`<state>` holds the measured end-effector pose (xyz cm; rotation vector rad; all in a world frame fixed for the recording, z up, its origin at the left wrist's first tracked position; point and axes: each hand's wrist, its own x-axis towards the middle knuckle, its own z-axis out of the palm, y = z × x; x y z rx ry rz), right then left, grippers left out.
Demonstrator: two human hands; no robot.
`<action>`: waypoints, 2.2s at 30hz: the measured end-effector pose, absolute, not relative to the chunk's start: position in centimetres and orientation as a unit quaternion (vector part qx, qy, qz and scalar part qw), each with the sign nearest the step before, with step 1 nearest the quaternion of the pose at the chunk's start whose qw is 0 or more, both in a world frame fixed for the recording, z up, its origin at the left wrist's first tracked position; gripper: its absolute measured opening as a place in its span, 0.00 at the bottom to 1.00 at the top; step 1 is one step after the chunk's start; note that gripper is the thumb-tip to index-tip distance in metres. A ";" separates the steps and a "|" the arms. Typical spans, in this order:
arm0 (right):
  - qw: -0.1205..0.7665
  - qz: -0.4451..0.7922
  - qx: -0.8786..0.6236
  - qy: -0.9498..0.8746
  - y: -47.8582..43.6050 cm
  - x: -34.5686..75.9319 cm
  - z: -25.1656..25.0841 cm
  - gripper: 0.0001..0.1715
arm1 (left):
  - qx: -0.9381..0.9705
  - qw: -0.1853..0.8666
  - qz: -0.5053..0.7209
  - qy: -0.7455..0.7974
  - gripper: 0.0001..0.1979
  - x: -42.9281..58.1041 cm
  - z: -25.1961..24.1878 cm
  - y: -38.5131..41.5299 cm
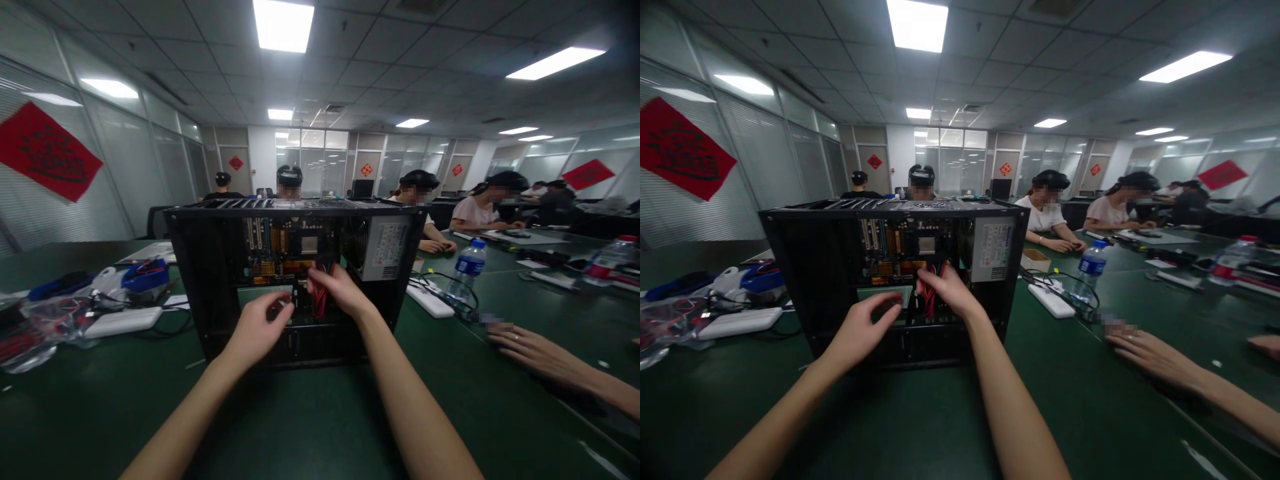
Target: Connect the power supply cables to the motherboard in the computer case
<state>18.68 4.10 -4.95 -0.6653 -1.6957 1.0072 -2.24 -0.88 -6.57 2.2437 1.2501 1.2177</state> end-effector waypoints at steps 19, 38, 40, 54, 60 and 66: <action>0.578 0.438 -0.161 -0.669 -1.4 17.0 -0.7 0.42 | 0.692 0.382 0.547 0.276 0.22 2.2 1.6 -4.1; 0.788 0.121 -0.268 -0.542 -1.3 14.6 -1.6 0.27 | 0.685 0.382 0.567 0.252 0.22 4.4 -0.2 -4.2; 0.791 0.107 -0.267 -0.540 -1.5 14.6 -1.7 0.27 | 0.701 0.358 0.566 0.245 0.22 4.5 -0.5 -4.1; 0.728 -0.131 -0.156 -0.655 -4.3 17.2 -1.0 0.25 | 0.849 0.056 0.455 0.264 0.21 2.8 0.9 -7.0; 0.723 -0.115 -0.125 -0.670 -4.1 17.1 -0.6 0.22 | 0.852 0.050 0.438 0.282 0.21 2.8 0.8 -7.0; 0.725 -0.057 -0.226 -0.648 -3.2 17.8 -0.8 0.20 | 0.806 0.139 0.437 0.375 0.20 2.0 1.1 -5.8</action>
